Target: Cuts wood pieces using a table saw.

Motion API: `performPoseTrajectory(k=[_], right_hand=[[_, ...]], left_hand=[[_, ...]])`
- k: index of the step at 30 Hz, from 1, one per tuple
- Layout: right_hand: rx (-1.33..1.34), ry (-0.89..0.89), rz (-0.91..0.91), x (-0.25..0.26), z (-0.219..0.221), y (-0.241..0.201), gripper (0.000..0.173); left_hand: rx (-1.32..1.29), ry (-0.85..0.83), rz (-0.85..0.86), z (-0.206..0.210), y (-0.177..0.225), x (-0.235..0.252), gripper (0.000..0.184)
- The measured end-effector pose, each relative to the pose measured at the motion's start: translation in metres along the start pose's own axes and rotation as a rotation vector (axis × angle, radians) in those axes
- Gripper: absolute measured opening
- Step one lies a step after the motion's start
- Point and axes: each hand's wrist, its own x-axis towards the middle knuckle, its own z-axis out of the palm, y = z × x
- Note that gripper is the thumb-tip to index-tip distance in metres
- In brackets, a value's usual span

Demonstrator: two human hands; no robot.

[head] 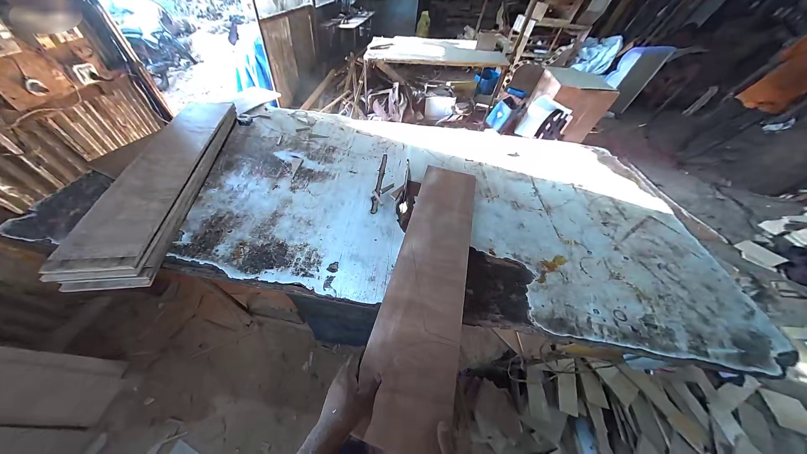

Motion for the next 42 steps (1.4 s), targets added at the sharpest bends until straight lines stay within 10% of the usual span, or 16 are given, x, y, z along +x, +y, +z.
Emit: performPoseTrajectory(k=[6,13,42], right_hand=[[-0.455,0.064,-0.255,0.065,-0.03,-0.052,0.049],[-0.909,0.054,-0.573,0.209,-0.03,-0.102,0.098],[-0.82,-0.073,-0.612,0.277,0.006,-0.138,0.108]], left_hand=[[0.3,-0.1,0.199,-0.025,-0.011,-0.023,0.122],[0.282,-0.031,0.371,-0.024,-0.041,-0.024,0.113],[0.14,0.012,0.412,-0.091,-0.044,0.059,0.104]])
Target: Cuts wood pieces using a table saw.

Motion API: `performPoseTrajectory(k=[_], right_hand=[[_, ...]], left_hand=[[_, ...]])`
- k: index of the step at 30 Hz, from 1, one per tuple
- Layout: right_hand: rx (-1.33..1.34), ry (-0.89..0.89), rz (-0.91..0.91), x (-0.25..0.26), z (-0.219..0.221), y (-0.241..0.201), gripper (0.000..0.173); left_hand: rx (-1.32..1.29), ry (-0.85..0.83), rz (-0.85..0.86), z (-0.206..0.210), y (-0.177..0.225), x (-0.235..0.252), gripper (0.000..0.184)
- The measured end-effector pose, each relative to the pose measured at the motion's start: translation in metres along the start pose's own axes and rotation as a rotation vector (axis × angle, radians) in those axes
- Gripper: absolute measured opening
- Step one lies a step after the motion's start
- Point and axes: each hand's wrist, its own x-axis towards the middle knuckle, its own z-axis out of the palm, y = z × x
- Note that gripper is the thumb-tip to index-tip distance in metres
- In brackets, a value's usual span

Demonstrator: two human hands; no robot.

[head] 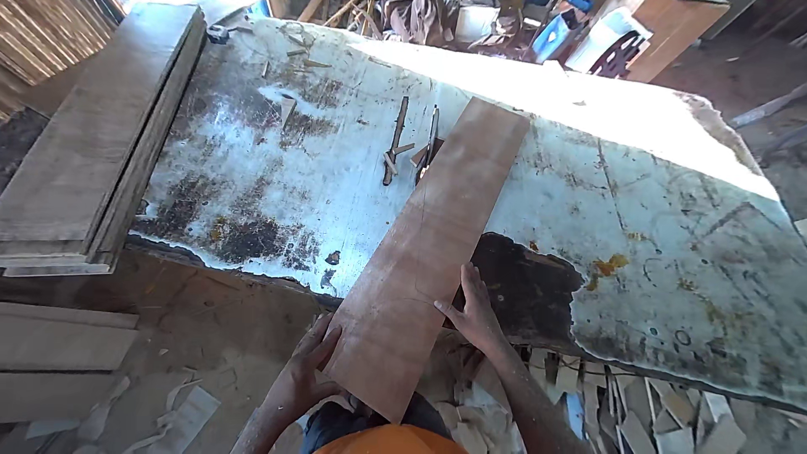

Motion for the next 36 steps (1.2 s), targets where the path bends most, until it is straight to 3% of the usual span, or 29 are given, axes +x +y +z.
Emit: performPoseTrajectory(k=[36], right_hand=[[-0.024,0.0,-0.008,0.033,0.001,0.002,0.111]], left_hand=[[0.075,-0.015,-0.018,-0.008,-0.006,0.031,0.104]])
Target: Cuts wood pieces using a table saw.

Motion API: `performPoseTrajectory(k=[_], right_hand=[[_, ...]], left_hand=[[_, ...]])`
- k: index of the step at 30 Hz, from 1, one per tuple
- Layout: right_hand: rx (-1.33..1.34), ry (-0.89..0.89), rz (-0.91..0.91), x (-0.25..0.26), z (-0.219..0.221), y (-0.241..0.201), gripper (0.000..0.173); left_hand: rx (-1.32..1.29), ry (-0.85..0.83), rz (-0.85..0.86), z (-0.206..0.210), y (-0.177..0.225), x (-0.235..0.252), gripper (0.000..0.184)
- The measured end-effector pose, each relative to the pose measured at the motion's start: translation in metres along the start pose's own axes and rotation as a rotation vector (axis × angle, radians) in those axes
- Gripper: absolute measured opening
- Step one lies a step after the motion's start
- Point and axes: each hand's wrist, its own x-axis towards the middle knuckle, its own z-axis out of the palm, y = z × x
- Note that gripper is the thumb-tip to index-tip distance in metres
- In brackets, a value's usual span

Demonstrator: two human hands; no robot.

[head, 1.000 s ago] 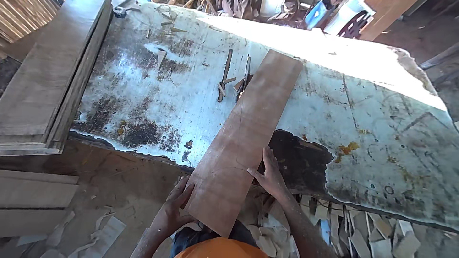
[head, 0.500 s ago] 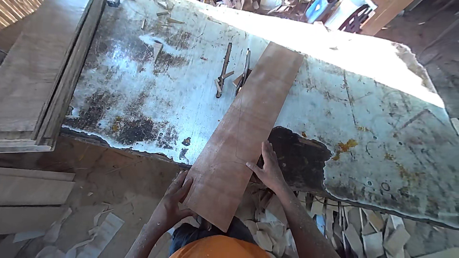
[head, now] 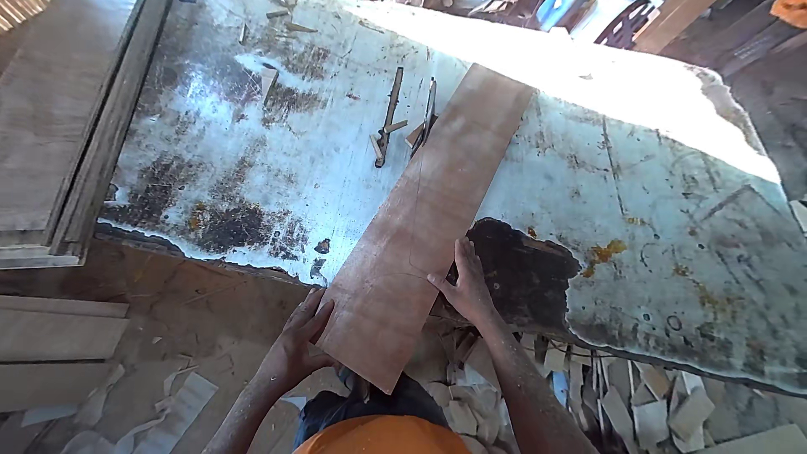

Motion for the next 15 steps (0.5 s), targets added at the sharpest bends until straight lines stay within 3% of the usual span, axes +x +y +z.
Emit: performPoseTrajectory(k=[15], right_hand=[[-0.039,-0.002,-0.01,0.0082,0.0006,0.0002,0.11]], left_hand=[[0.018,0.005,0.007,-0.0032,-0.0063,0.0091,0.103]])
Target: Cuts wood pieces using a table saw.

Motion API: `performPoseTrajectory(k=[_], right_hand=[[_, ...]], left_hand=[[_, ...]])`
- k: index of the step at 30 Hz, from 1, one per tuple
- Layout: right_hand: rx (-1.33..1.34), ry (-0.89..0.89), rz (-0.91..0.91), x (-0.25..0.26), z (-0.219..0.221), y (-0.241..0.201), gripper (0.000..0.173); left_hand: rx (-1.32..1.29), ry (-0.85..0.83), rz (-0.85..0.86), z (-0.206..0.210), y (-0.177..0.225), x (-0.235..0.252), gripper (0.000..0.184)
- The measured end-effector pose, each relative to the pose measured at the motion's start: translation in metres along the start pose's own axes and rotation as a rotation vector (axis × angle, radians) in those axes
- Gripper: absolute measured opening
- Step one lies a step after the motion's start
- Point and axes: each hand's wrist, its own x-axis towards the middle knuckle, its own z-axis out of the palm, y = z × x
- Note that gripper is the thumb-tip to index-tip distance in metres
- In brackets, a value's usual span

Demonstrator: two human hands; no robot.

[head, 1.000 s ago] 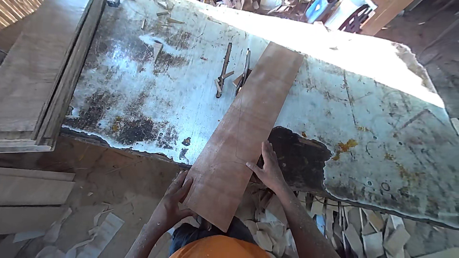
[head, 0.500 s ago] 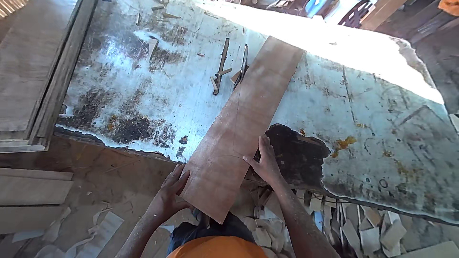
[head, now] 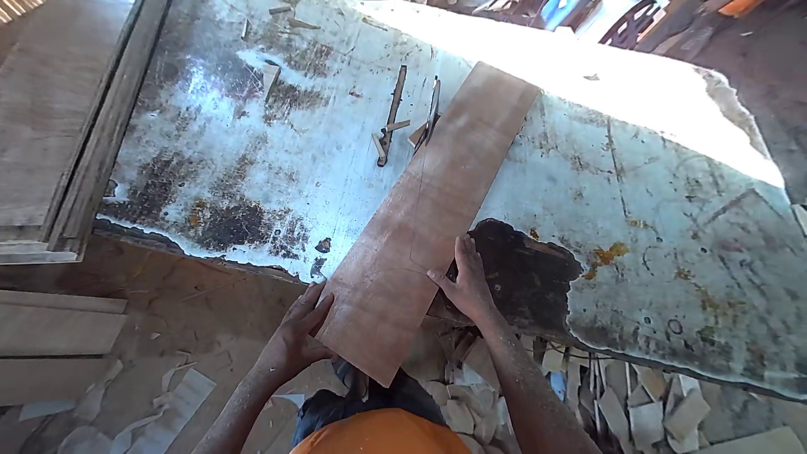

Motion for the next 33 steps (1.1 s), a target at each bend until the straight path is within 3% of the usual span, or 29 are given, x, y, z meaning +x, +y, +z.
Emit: performPoseTrajectory(k=[33], right_hand=[[0.01,0.024,-0.001,0.061,-0.005,0.004,0.11]], left_hand=[[0.105,-0.039,0.022,-0.017,-0.008,0.062,0.106]])
